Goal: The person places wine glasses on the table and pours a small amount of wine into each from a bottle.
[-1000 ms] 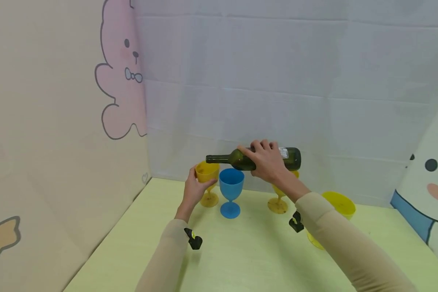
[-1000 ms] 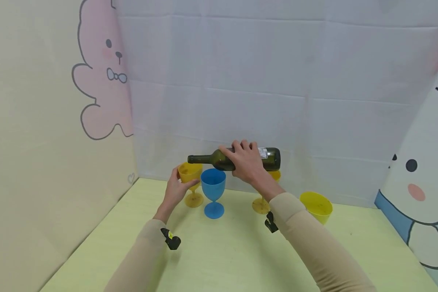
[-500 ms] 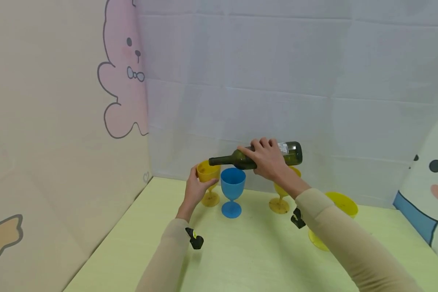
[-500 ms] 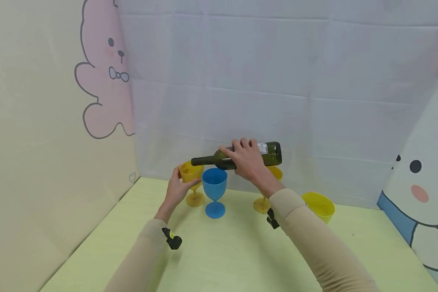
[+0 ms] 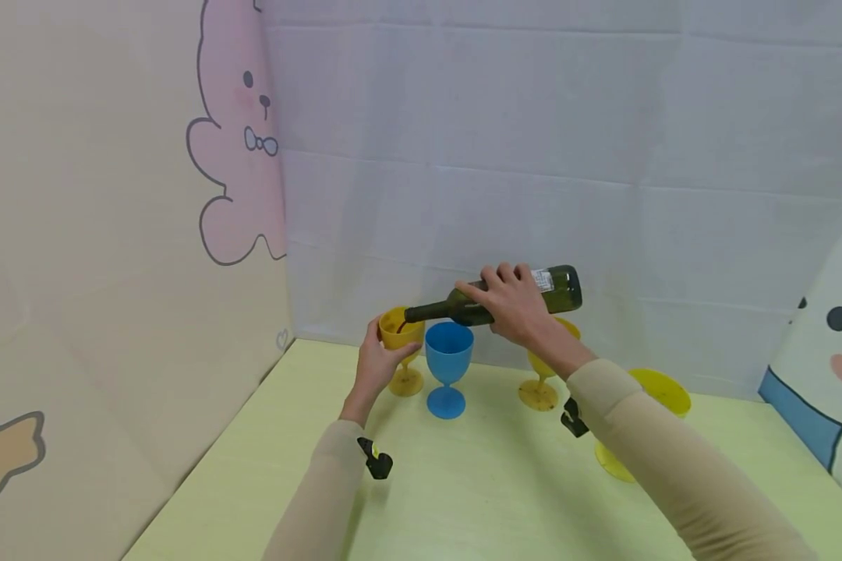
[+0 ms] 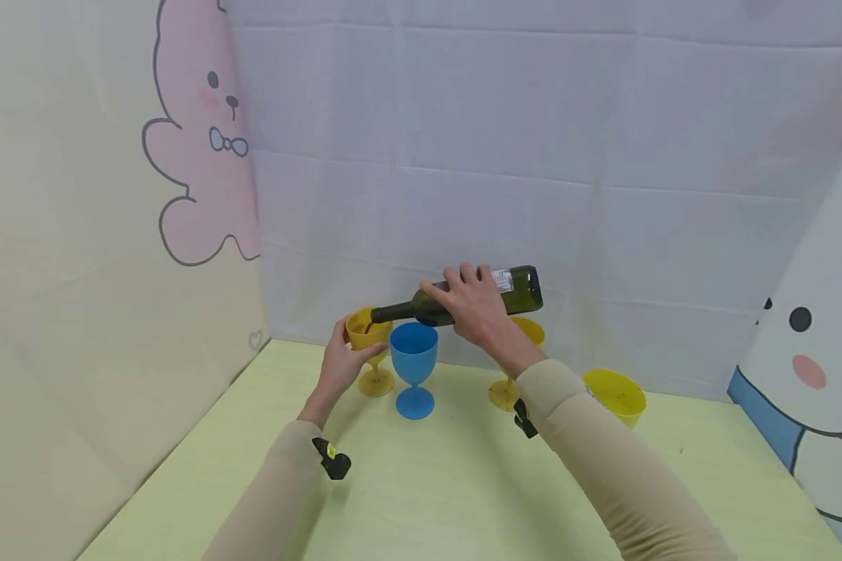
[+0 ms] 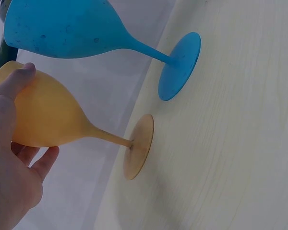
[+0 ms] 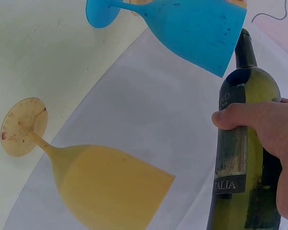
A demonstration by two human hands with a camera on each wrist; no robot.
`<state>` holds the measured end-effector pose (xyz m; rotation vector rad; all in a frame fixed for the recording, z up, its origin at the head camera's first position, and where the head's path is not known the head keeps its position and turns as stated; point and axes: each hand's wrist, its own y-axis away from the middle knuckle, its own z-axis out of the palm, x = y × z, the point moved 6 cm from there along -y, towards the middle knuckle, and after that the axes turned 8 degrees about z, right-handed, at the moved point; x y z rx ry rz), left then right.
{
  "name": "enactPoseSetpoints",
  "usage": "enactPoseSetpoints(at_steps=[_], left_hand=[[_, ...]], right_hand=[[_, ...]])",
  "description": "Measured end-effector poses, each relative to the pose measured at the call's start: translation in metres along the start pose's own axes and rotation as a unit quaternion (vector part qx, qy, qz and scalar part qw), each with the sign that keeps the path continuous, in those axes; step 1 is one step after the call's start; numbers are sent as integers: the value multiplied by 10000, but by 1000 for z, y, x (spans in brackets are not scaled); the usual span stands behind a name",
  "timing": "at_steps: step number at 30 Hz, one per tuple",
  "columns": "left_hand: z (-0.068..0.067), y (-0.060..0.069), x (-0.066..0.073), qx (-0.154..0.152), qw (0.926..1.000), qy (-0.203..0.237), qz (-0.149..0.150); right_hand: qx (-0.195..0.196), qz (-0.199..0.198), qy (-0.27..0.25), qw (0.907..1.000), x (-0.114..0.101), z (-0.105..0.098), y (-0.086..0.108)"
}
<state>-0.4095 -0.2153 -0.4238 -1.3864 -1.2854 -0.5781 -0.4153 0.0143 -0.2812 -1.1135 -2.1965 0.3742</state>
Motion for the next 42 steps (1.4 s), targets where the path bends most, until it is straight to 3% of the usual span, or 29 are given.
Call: enactPoseSetpoints(at_steps=[42], left_hand=[[0, 0, -1, 35, 9999, 86, 48]], right_hand=[[589, -350, 398, 9969, -6, -9, -5]])
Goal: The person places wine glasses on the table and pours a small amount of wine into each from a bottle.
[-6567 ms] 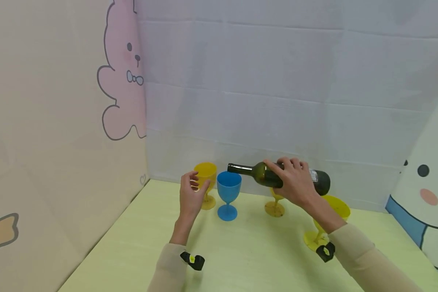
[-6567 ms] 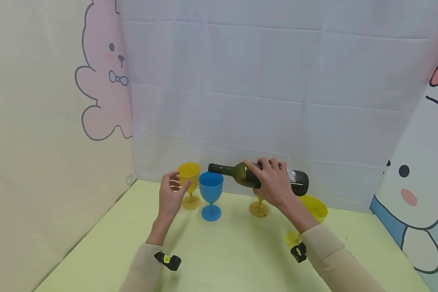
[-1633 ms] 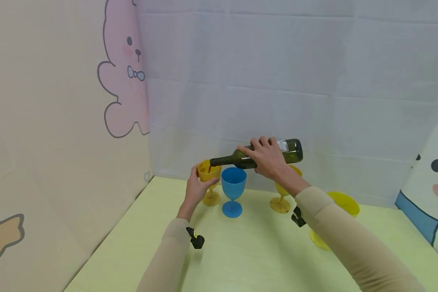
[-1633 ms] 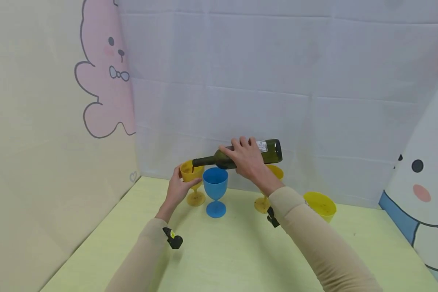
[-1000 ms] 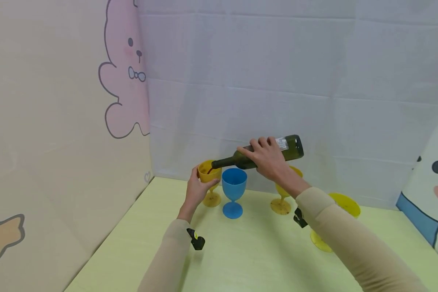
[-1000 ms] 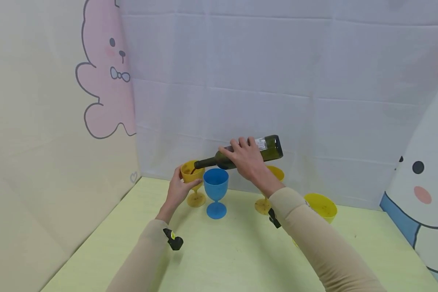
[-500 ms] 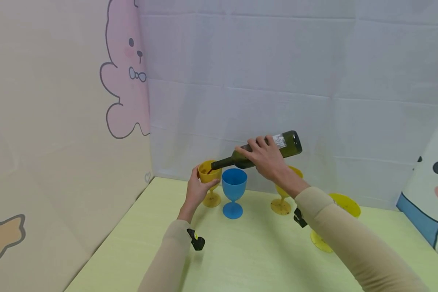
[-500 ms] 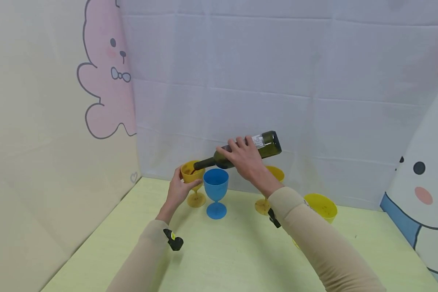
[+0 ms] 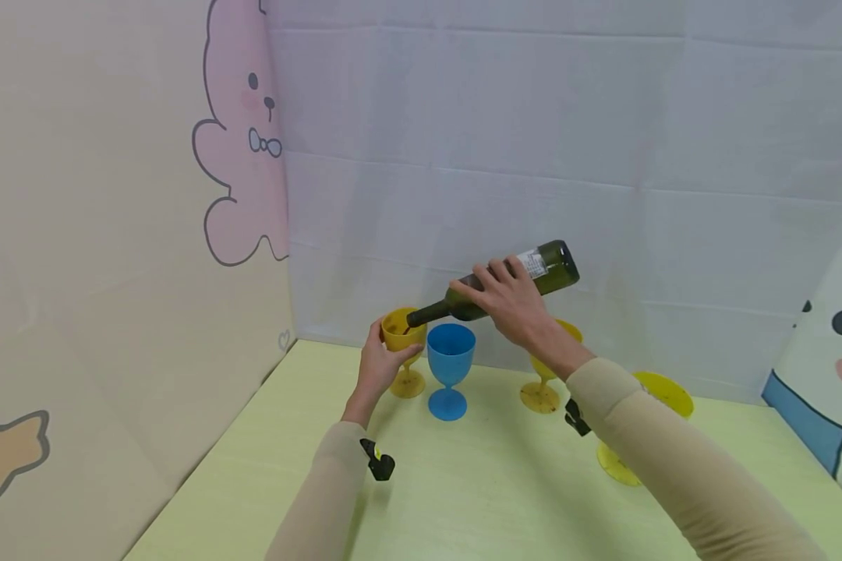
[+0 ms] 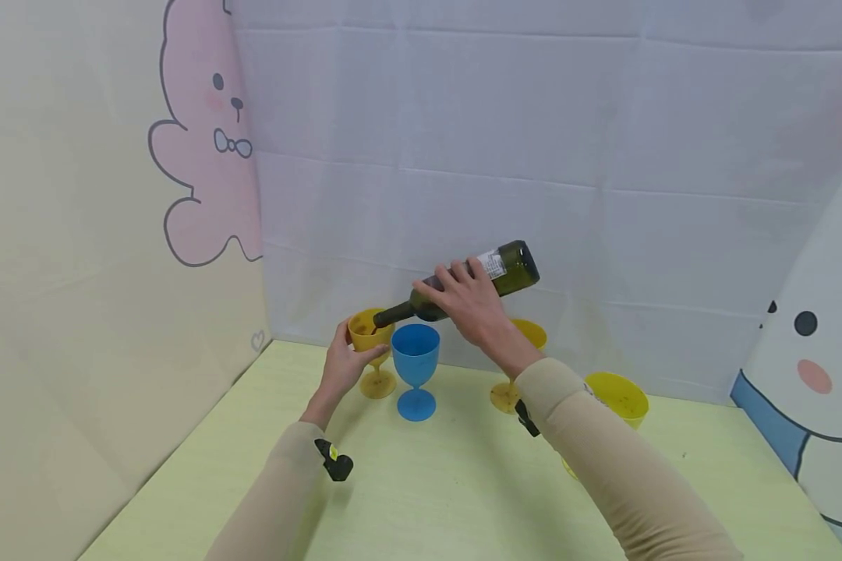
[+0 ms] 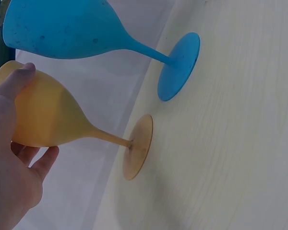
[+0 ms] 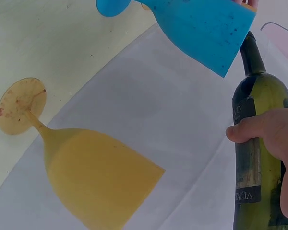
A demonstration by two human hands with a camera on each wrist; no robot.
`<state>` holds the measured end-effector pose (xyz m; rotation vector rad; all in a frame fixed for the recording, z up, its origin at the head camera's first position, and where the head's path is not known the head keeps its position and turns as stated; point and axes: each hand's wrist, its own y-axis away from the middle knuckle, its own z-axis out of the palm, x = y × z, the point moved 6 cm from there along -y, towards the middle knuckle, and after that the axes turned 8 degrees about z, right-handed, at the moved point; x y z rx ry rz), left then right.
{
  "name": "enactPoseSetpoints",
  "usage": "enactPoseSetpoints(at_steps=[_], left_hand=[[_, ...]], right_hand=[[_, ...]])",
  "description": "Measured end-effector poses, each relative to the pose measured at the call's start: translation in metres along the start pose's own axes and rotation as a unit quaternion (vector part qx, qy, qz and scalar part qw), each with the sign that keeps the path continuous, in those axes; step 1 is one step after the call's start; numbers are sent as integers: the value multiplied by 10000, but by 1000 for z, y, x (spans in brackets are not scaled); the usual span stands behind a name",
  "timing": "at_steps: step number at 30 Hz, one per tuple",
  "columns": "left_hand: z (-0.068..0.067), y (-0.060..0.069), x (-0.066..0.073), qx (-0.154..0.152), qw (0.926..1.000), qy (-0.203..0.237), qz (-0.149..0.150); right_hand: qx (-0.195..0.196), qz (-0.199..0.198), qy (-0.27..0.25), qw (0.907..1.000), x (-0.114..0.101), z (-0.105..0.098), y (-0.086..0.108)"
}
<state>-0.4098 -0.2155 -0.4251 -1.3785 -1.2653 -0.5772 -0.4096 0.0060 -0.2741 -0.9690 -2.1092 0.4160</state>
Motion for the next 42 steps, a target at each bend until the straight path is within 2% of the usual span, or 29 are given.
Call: enactPoseSetpoints(at_steps=[10, 17, 27, 36, 42], left_hand=[[1, -1, 0, 0, 10000, -40, 68], [0, 0, 0, -16, 10000, -3, 11], [1, 1, 0, -25, 10000, 20, 22], [0, 0, 1, -7, 10000, -27, 37], [1, 0, 2, -32, 10000, -27, -28]], right_hand=[[-200, -147, 390, 9989, -3, -5, -5], [-58, -194, 321, 9993, -3, -6, -7], [-68, -211, 179, 9996, -4, -3, -6], [109, -291, 263, 9992, -5, -4, -8], [12, -417, 397, 9983, -5, -7, -11]])
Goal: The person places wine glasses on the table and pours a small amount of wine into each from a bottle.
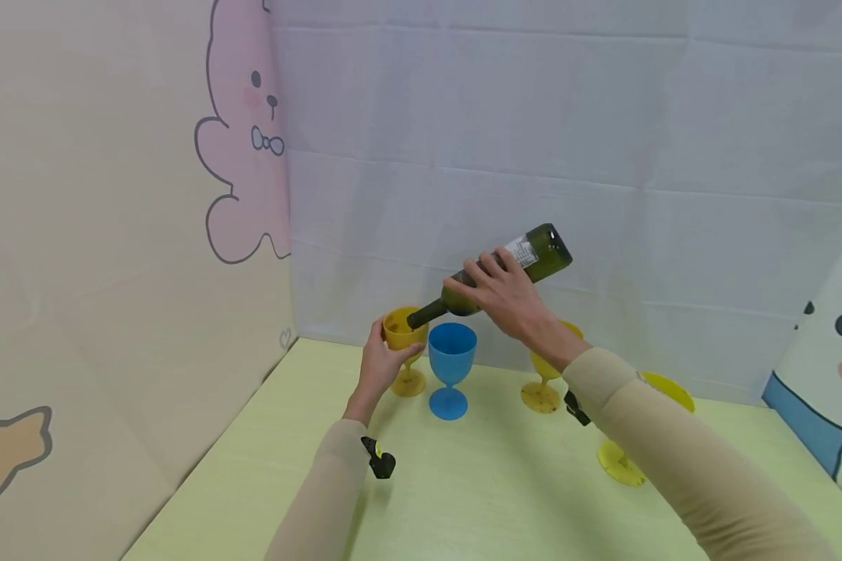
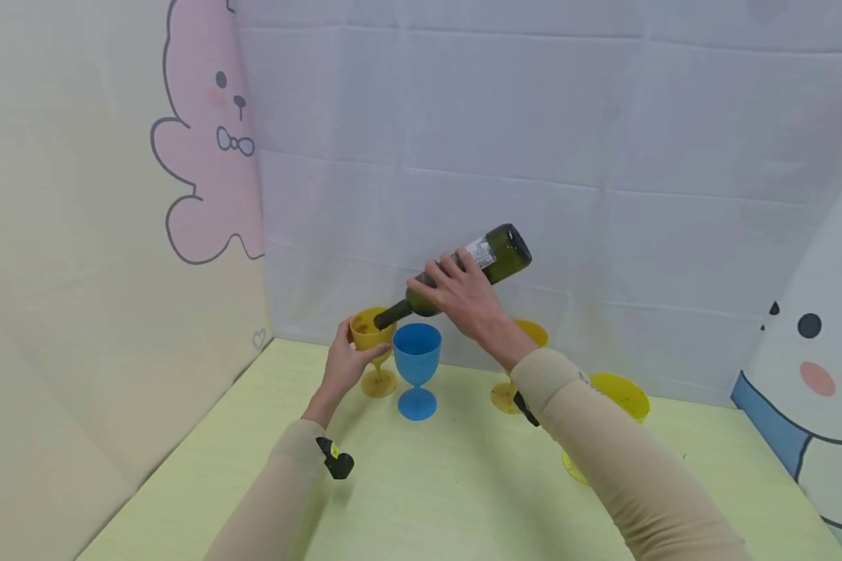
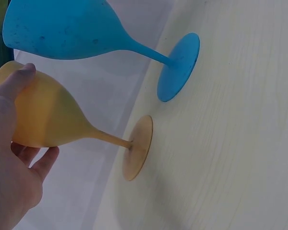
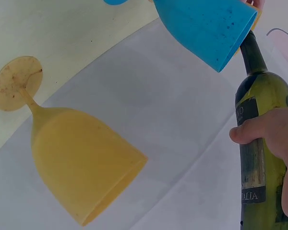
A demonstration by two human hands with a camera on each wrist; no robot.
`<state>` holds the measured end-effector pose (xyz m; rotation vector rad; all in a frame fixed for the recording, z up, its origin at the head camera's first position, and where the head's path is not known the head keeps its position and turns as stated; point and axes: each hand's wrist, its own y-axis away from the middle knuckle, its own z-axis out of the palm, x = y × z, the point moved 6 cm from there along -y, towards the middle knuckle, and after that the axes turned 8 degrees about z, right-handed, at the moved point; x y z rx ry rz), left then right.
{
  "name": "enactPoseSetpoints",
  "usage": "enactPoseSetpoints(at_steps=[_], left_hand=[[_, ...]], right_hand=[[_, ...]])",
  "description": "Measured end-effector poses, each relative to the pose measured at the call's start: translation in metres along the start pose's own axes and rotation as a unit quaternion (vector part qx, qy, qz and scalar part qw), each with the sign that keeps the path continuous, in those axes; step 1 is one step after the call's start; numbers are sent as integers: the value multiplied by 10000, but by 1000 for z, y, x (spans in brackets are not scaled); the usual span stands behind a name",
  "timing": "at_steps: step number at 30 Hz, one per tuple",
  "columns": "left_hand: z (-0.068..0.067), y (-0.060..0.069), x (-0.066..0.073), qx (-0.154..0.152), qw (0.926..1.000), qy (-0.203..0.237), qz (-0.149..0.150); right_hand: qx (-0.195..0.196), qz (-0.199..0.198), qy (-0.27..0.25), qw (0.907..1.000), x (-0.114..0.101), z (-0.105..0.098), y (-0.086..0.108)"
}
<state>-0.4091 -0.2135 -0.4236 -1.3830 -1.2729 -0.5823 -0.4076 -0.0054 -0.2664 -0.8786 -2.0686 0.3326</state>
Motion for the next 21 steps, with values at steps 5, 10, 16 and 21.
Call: enactPoseSetpoints(at_steps=[5, 10, 16, 21], left_hand=[[0, -1, 1, 9, 10000, 15, 25], [0, 0, 0, 11, 10000, 78, 28], [0, -1, -2, 30, 10000, 90, 21], [1, -1, -3, 32, 10000, 57, 0]], right_hand=[[12, -108, 90, 9999, 0, -3, -3], [-73, -229, 278, 9993, -3, -3, -7], [-181, -348, 452, 9982, -6, -3, -9], [-141, -423, 563, 9974, -7, -5, -10]])
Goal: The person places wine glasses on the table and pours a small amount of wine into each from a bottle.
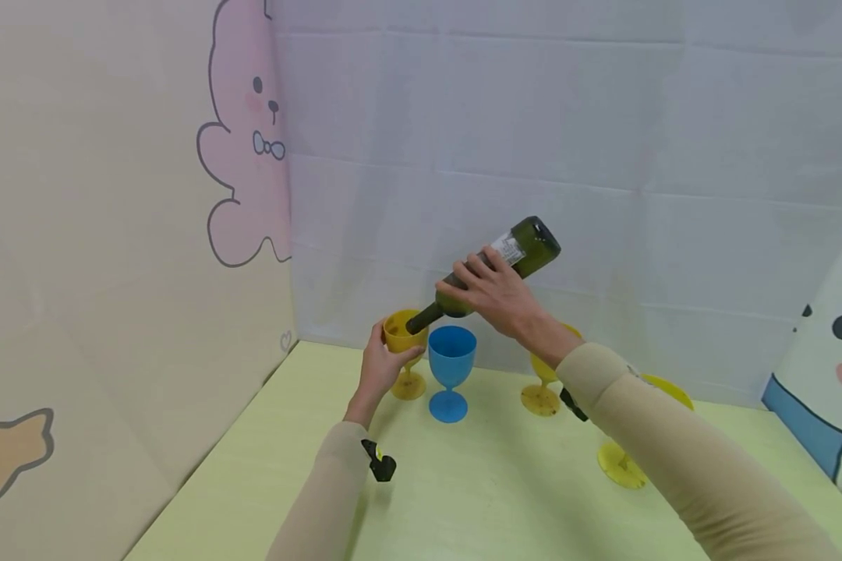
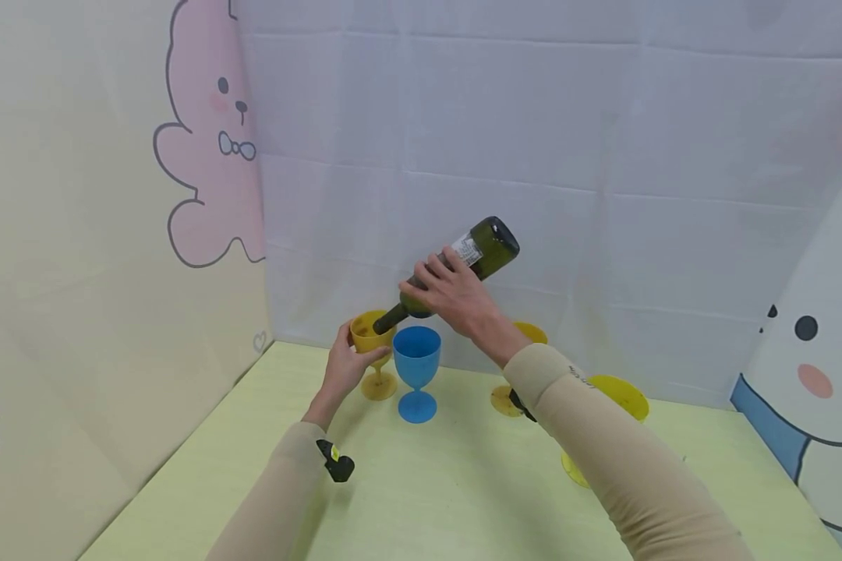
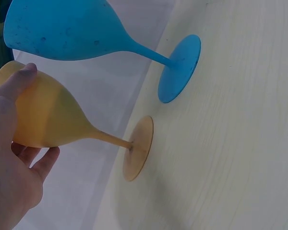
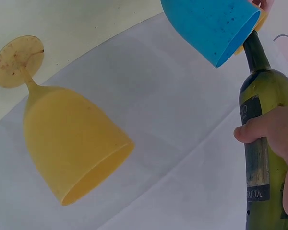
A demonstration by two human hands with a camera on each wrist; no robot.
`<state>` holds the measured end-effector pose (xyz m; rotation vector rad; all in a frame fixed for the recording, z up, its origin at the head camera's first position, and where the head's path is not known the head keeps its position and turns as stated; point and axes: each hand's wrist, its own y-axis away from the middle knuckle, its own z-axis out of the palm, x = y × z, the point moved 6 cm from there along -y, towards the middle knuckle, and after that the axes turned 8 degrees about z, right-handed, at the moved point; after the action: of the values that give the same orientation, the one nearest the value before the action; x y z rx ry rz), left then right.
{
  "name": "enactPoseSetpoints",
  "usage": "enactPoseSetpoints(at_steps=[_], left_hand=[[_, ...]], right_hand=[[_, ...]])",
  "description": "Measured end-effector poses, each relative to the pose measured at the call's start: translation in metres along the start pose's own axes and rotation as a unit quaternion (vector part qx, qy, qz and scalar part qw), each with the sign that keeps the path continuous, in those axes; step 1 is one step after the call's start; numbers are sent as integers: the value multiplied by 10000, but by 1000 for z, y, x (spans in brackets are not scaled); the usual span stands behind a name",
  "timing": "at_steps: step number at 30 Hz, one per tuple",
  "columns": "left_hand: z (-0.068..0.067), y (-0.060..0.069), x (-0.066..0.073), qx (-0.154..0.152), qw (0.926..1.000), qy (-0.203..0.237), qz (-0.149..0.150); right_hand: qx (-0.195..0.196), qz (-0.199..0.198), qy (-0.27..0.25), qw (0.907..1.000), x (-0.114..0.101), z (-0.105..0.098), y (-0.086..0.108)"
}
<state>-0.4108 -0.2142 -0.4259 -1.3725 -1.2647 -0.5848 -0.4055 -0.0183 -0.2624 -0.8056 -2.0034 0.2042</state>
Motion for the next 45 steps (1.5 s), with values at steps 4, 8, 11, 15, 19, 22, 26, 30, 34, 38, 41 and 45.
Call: enactPoseSetpoints(at_steps=[4, 8, 11, 15, 19, 22, 26, 30, 34, 38, 41, 45], left_hand=[[-1, 0, 1, -6, 10000, -44, -10], [-2, 1, 2, -16, 10000, -19, 44], [-3, 1, 2, 2, 10000, -11, 64], [-3, 1, 1, 21, 10000, 24, 79], [-2, 0, 1, 38, 9999, 72, 101], [0, 0, 1, 40, 9999, 77, 109], [2, 0, 0, -5, 9999, 65, 105], [3, 0, -1, -8, 9999, 49, 134], [2, -1, -3, 31, 9999, 15, 132], [2, -1, -3, 68, 9999, 2, 107], [3, -2, -3, 67, 9999, 11, 117], [3, -3, -3, 56, 9999, 29, 135]], right_hand=[[101, -69, 176, 9998, -1, -2, -2], [198, -160, 353, 9991, -2, -2, -4], [404, -265, 389, 9981, -4, -3, -5], [703, -460, 385, 9957, -5, -7, -7], [765, -590, 452, 9943, -6, -8, -9], [690, -586, 491, 9947, -5, -8, -8], [473, -492, 453, 9966, -5, -4, -6], [277, -342, 295, 9986, -4, 0, -4], [136, -162, 58, 9998, -3, 2, -1], [-4, 39, -220, 9998, -2, 5, 2], [-72, 180, -445, 9988, 0, 8, 5], [-40, 298, -679, 9972, 2, 11, 10]])
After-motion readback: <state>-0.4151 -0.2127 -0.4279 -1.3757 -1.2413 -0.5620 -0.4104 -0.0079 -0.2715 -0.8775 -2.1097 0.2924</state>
